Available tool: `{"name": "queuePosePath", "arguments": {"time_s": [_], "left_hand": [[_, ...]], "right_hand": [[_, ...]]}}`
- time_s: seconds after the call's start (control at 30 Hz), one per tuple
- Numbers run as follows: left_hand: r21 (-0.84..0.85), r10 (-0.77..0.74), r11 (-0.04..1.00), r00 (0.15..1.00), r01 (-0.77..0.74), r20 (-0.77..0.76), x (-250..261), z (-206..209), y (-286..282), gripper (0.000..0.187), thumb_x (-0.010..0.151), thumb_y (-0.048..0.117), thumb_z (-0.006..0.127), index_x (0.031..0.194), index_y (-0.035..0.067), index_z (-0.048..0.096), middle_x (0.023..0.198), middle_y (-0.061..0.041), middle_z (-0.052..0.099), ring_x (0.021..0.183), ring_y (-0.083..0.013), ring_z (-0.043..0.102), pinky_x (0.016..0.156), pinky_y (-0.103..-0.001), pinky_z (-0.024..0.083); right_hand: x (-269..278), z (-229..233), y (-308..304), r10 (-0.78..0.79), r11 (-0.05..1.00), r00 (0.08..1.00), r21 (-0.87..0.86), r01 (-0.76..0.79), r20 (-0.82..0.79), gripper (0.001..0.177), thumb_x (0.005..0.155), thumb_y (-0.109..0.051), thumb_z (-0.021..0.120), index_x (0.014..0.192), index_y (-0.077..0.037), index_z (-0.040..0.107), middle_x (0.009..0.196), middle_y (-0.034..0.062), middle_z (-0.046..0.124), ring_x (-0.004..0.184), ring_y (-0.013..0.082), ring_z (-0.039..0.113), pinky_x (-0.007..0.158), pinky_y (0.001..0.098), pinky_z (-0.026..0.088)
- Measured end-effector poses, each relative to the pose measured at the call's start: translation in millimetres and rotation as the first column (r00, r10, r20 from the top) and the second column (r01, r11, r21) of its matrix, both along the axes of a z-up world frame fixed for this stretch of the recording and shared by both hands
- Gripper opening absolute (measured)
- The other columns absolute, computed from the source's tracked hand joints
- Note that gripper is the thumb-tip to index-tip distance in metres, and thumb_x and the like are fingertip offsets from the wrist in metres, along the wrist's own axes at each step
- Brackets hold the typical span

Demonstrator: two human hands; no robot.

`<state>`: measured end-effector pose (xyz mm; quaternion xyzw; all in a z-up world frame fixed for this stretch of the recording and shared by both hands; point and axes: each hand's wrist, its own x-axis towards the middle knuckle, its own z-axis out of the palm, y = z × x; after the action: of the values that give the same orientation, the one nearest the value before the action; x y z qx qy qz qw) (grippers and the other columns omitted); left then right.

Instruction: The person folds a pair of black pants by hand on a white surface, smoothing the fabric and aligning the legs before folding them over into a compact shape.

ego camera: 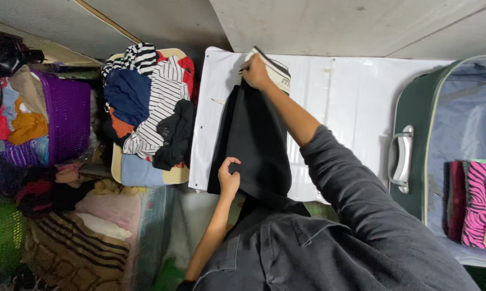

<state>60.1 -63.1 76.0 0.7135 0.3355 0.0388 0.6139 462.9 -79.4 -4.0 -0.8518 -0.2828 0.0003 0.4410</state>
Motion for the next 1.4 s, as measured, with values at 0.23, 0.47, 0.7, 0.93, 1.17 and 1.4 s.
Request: {"name": "queuePosePath", "arguments": {"time_s": [0.23, 0.47, 0.7, 0.93, 1.17, 1.4], "left_hand": [[0.287, 0.024, 0.958, 0.998, -0.005, -0.062, -18, -84, 41, 0.048, 0.069, -0.019, 0.048, 0.108, 0.009, 0.057, 0.107, -0.011, 0.066, 0.098, -0.0336, 0.064, 0.084, -0.039, 0.049], [0.367, -0.17, 0.909, 0.98, 0.197, -0.104, -20, -103, 52, 0.05, 0.071, -0.017, 0.052, 0.113, 0.011, 0.048, 0.115, -0.013, 0.058, 0.113, -0.0412, 0.06, 0.091, -0.045, 0.05], [0.361, -0.194, 0.904, 0.972, 0.229, -0.13, -5, -82, 42, 0.051, 0.071, -0.017, 0.053, 0.114, 0.012, 0.05, 0.118, -0.014, 0.058, 0.112, -0.0416, 0.06, 0.087, -0.045, 0.05], [0.297, -0.311, 0.896, 0.944, 0.331, -0.113, 50, -19, -23, 0.064, 0.071, -0.009, 0.063, 0.128, 0.015, 0.047, 0.129, -0.018, 0.051, 0.109, -0.0432, 0.061, 0.087, -0.046, 0.053], [0.148, -0.427, 0.862, 0.852, 0.485, -0.302, 42, -27, -77, 0.079, 0.071, 0.014, 0.09, 0.129, 0.0, 0.038, 0.113, -0.024, 0.063, 0.102, -0.0392, 0.067, 0.085, -0.044, 0.055], [-0.739, -0.41, 0.639, 0.907, 0.214, -0.092, 1, -127, -47, 0.028, 0.098, 0.012, 0.062, 0.122, -0.003, 0.059, 0.123, -0.016, 0.067, 0.109, -0.0266, 0.07, 0.089, -0.039, 0.063]], "right_hand": [[-51, -11, -37, -0.044, 0.999, 0.993, 0.002, 0.044, 0.105, 0.027, 0.079, 0.0, 0.073, 0.106, -0.005, 0.072, 0.115, 0.0178, 0.065, 0.116, 0.0406, 0.057, 0.101, 0.0481, 0.049], [-57, -46, -116, -0.519, 0.854, 0.801, -0.137, 0.502, -0.3, 0.063, 0.075, -0.028, 0.088, 0.12, 0.004, 0.058, 0.112, 0.026, 0.063, 0.106, 0.0398, 0.062, 0.09, 0.0455, 0.051], [-43, -63, -168, -0.477, 0.876, 0.789, -0.28, 0.392, -0.387, 0.045, 0.076, -0.038, 0.09, 0.096, 0.0, 0.076, 0.09, 0.018, 0.075, 0.082, 0.03, 0.074, 0.076, 0.0422, 0.056], [-6, -46, -258, -0.564, 0.824, 0.774, -0.253, 0.507, -0.286, 0.042, 0.073, -0.033, 0.094, 0.099, -0.003, 0.079, 0.092, 0.0172, 0.077, 0.083, 0.0301, 0.074, 0.077, 0.0412, 0.057], [32, -33, -312, -0.722, 0.691, 0.66, -0.256, 0.676, -0.206, 0.034, 0.074, -0.02, 0.092, 0.092, 0.0, 0.072, 0.091, 0.0202, 0.075, 0.085, 0.0354, 0.073, 0.079, 0.0429, 0.056], [33, -41, -322, -0.735, 0.673, 0.661, -0.27, 0.688, -0.151, 0.031, 0.075, -0.016, 0.091, 0.089, 0.001, 0.069, 0.09, 0.021, 0.074, 0.086, 0.0383, 0.072, 0.079, 0.045, 0.056]]}}
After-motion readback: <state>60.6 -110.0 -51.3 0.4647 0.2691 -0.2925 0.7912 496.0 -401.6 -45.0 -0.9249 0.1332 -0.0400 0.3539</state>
